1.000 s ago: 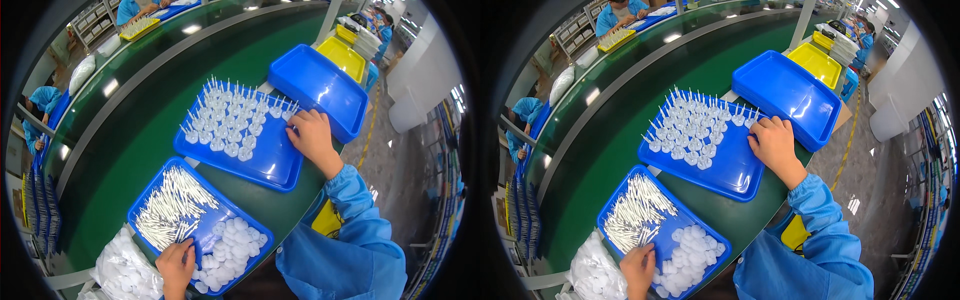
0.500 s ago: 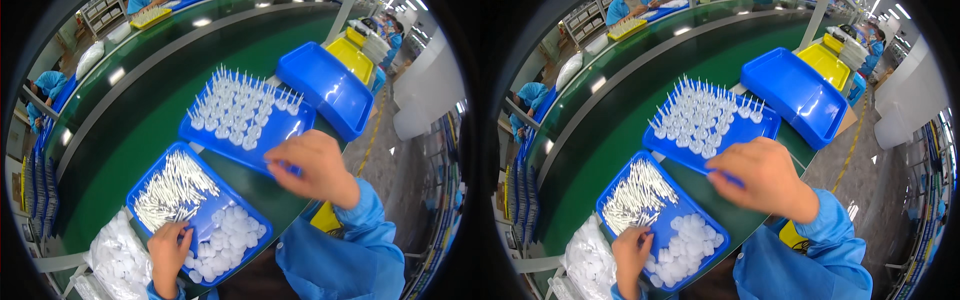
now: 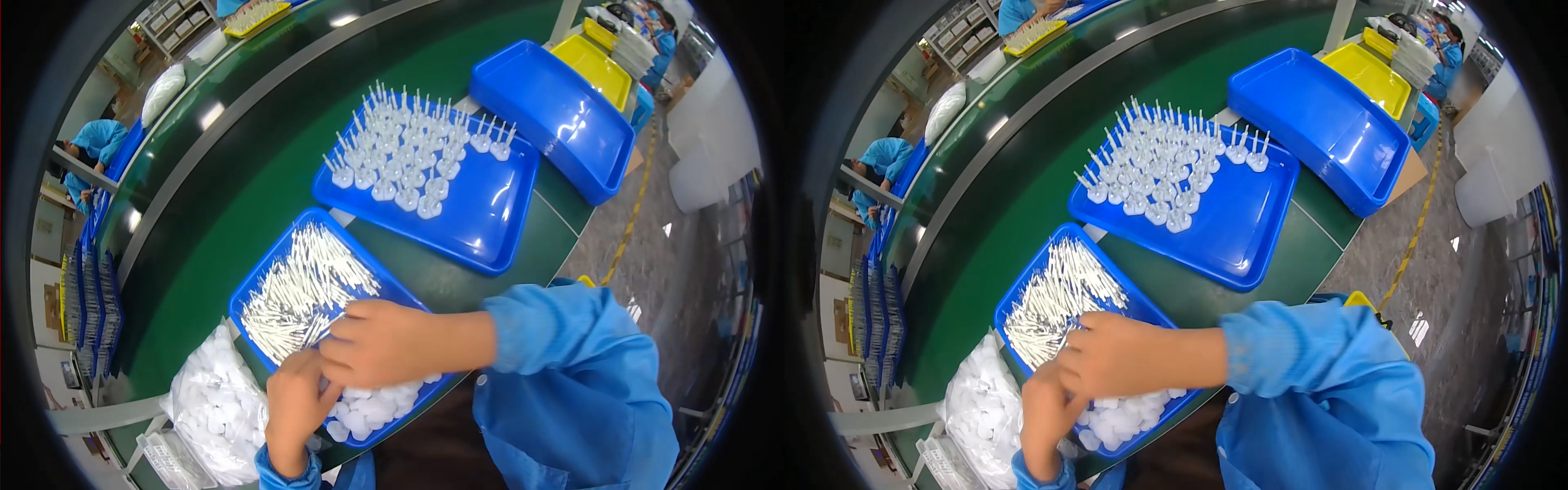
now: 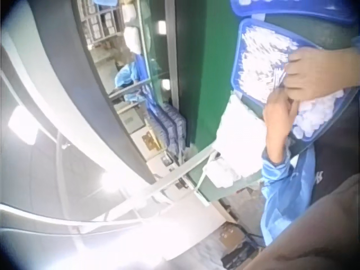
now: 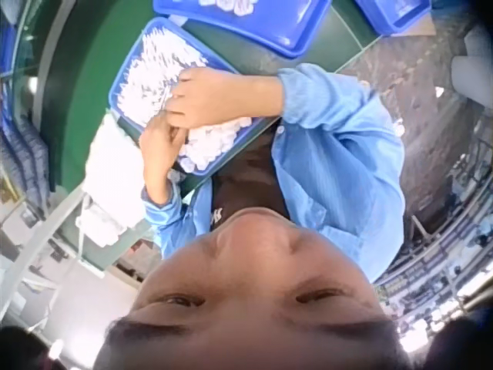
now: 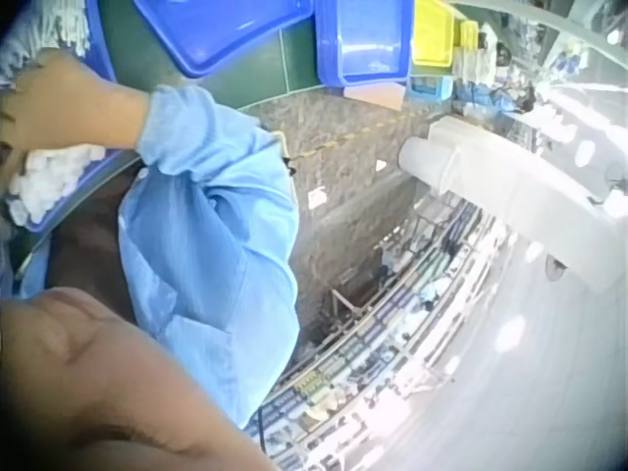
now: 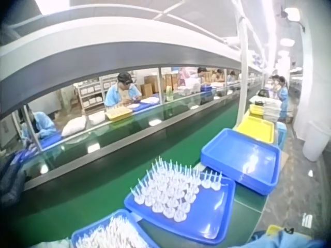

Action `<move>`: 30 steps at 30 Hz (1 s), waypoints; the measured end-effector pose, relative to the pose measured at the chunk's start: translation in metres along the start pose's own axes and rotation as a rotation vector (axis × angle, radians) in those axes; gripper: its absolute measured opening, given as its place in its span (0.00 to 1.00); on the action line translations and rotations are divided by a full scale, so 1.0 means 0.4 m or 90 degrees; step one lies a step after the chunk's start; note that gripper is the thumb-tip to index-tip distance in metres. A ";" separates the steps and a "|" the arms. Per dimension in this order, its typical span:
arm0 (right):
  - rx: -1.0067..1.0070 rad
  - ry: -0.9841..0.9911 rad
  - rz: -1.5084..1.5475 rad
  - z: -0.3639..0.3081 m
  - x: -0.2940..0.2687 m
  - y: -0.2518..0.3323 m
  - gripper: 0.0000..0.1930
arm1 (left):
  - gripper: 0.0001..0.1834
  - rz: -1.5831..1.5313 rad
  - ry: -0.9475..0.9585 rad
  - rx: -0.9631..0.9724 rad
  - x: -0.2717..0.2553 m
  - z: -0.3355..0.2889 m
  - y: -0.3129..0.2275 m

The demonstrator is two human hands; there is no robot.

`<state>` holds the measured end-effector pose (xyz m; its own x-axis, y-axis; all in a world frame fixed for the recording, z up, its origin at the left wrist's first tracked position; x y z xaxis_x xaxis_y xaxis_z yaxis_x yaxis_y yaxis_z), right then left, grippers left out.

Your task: The person inserts white sticks into white cotton balls one by one. They pick up a cotton ball and a stick, push the stick into the cotton, and place the finished swab into a blue tray. The process is repeated continuously throughout the clip.

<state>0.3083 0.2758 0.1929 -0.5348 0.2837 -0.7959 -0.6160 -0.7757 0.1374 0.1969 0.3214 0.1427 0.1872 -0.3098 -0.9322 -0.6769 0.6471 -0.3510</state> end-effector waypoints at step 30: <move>0.207 -0.044 0.305 -0.021 0.129 -0.226 0.05 | 0.30 -0.892 -0.312 -0.139 0.068 -0.028 0.156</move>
<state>0.3411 0.3557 0.1343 -0.8276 -0.0112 -0.5612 -0.4362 -0.6165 0.6555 0.1519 0.3458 0.0963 0.9394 -0.2871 0.1874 0.1666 -0.0956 -0.9814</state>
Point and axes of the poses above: each hand's wrist, its own z-axis towards the middle knuckle, its own x-axis out of the palm, y = z × x, the point moved 10 cm from there along z, towards the middle knuckle, and after that the axes turned 5 degrees about z, right-handed, at the moved point
